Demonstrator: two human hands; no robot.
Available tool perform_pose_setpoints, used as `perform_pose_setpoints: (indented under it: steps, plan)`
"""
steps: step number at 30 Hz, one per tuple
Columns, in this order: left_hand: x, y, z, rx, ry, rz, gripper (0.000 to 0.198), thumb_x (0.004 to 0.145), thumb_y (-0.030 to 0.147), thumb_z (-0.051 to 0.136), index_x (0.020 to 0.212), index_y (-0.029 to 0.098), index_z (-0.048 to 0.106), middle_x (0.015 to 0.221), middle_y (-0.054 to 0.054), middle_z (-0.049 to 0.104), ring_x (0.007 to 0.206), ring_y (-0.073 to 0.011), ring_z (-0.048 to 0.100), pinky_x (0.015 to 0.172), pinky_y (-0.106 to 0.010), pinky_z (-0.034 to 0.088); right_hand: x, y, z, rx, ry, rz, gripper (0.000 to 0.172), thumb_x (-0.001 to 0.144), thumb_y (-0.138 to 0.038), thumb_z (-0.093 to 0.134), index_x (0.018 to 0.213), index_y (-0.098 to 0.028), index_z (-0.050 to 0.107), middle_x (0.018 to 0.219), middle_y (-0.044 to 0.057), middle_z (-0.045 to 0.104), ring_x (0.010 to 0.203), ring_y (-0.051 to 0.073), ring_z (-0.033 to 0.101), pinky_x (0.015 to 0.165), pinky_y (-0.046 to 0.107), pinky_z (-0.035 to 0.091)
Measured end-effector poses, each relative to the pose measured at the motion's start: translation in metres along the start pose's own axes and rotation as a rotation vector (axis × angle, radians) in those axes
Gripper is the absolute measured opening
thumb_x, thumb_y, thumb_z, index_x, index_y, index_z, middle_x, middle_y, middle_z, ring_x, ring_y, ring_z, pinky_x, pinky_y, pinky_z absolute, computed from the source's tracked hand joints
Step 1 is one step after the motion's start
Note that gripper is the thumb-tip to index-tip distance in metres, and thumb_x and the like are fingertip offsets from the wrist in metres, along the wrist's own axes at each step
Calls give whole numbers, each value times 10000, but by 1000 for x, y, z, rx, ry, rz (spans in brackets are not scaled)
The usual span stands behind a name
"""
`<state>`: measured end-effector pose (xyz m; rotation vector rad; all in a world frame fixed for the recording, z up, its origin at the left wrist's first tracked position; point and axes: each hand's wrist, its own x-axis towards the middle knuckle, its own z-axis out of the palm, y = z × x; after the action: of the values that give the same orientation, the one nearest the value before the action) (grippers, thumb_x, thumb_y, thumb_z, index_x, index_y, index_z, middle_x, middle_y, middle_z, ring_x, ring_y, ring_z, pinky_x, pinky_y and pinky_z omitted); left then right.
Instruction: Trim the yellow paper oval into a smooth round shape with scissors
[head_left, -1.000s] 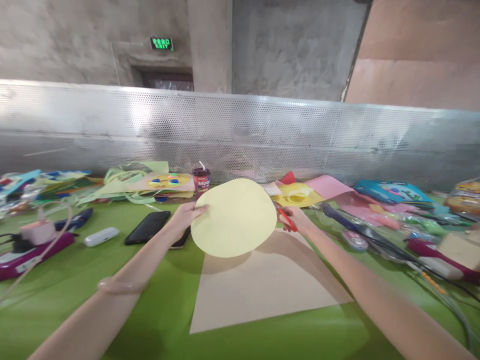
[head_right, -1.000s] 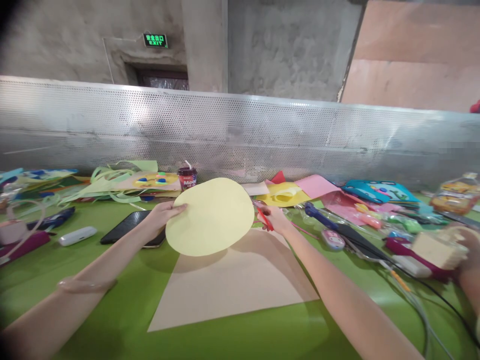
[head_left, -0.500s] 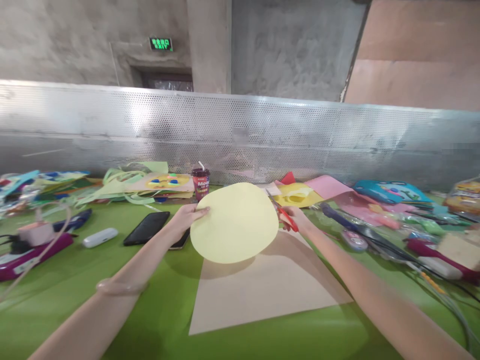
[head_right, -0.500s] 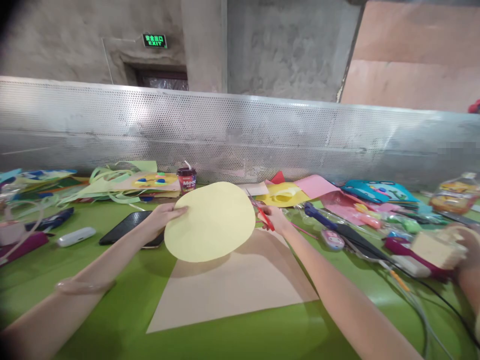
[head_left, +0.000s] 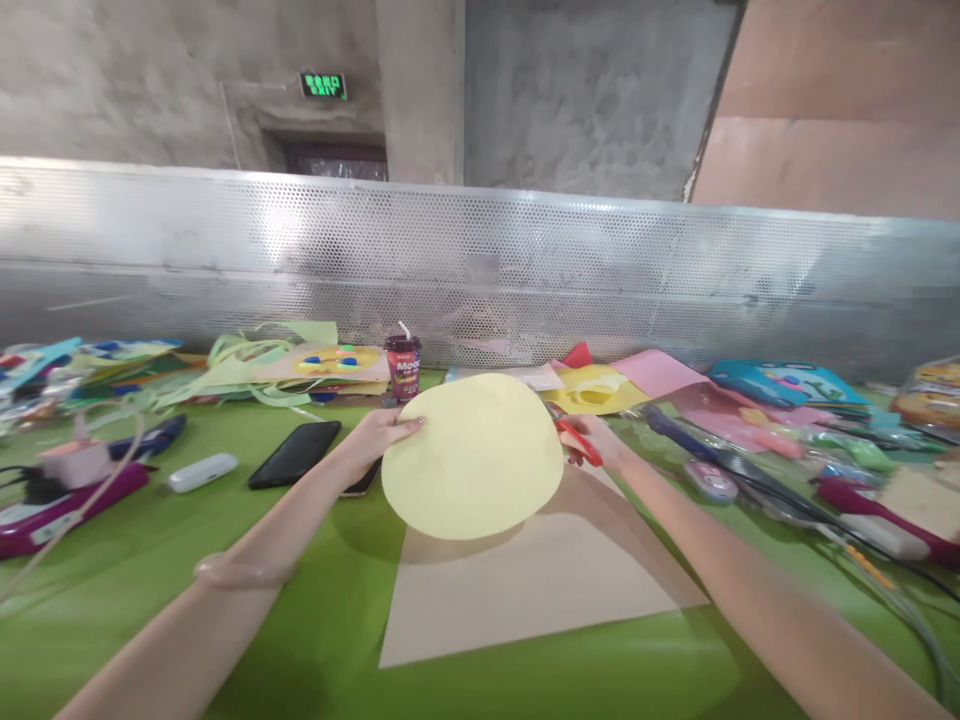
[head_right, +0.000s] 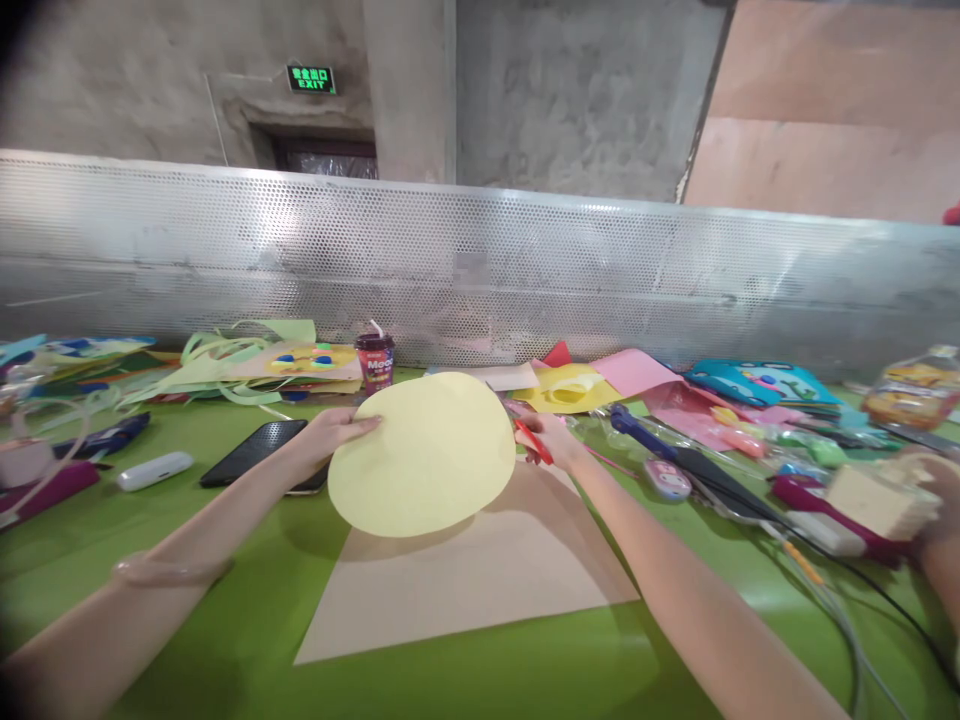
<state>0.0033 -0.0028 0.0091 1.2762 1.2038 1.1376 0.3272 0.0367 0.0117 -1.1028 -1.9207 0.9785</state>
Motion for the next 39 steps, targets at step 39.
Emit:
perform_pose_setpoints:
  steps: [39]
  plan:
    - [11, -10, -9, -31, 11, 55, 372, 604, 388, 705, 839, 107, 635, 796, -98, 685, 665, -222, 642, 615, -314, 515, 5, 3, -1, -29, 41, 53, 137, 636, -276, 553, 599, -151, 511, 470, -34, 504, 340, 64, 456, 316, 168, 355]
